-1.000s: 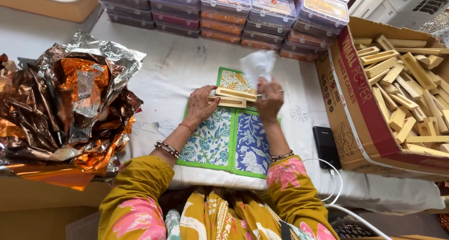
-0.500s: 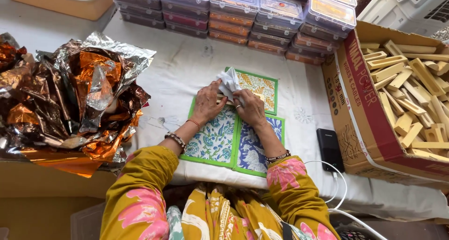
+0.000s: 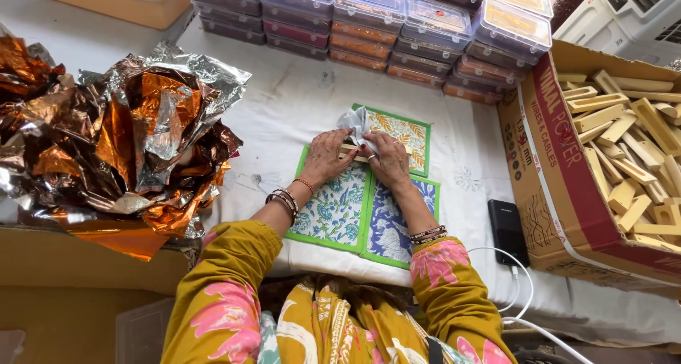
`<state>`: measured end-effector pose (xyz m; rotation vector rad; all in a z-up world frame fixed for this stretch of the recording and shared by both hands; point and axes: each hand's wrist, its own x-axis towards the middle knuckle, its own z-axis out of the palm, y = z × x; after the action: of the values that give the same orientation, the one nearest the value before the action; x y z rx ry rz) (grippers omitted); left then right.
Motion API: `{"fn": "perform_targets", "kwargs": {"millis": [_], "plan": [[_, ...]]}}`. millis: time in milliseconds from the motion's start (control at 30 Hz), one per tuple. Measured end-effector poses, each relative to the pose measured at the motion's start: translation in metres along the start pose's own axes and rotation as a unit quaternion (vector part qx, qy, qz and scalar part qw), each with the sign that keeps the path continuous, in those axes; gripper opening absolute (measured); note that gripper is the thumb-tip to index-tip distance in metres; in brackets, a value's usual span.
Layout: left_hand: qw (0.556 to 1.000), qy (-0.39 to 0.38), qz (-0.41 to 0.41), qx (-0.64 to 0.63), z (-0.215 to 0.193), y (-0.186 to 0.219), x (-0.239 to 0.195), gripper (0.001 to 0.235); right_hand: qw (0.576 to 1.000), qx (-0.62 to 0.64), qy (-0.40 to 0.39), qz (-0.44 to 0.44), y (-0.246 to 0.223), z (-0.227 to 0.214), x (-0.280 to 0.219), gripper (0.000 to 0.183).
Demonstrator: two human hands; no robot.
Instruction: The person organizes craft supplies on a table. They wipe a plastic container with a cloth, place copper foil inside, and stack it with other containers. They then pick up wooden pieces from a box and arrange them on patterned mats, wiping the mats with a cloth and covering them with foil.
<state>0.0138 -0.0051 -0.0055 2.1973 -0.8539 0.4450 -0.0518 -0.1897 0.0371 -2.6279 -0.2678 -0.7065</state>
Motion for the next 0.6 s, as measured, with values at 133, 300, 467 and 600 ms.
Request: {"fn": "perform_targets", "kwargs": {"millis": [133,300,467,600], "plan": [[0.999,-0.022,-0.031,-0.014,-0.007,0.005,0.004,0.052,1.0,-0.001,0.021,-0.002,0.007,0.002,-0.005,0.027],[0.998,-0.029,-0.042,-0.033,-0.009,0.005,0.003,0.051,0.999,-0.003,0.017,0.051,0.014,0.004,-0.006,0.022],[0.998,-0.036,-0.037,-0.047,-0.004,-0.004,0.004,0.055,0.998,0.019,0.023,0.063,0.006,0.0,-0.003,0.039],[0.998,-0.024,-0.03,-0.048,-0.001,-0.008,0.004,0.074,0.997,-0.033,0.036,-0.061,0.001,0.002,-0.004,0.045]]}}
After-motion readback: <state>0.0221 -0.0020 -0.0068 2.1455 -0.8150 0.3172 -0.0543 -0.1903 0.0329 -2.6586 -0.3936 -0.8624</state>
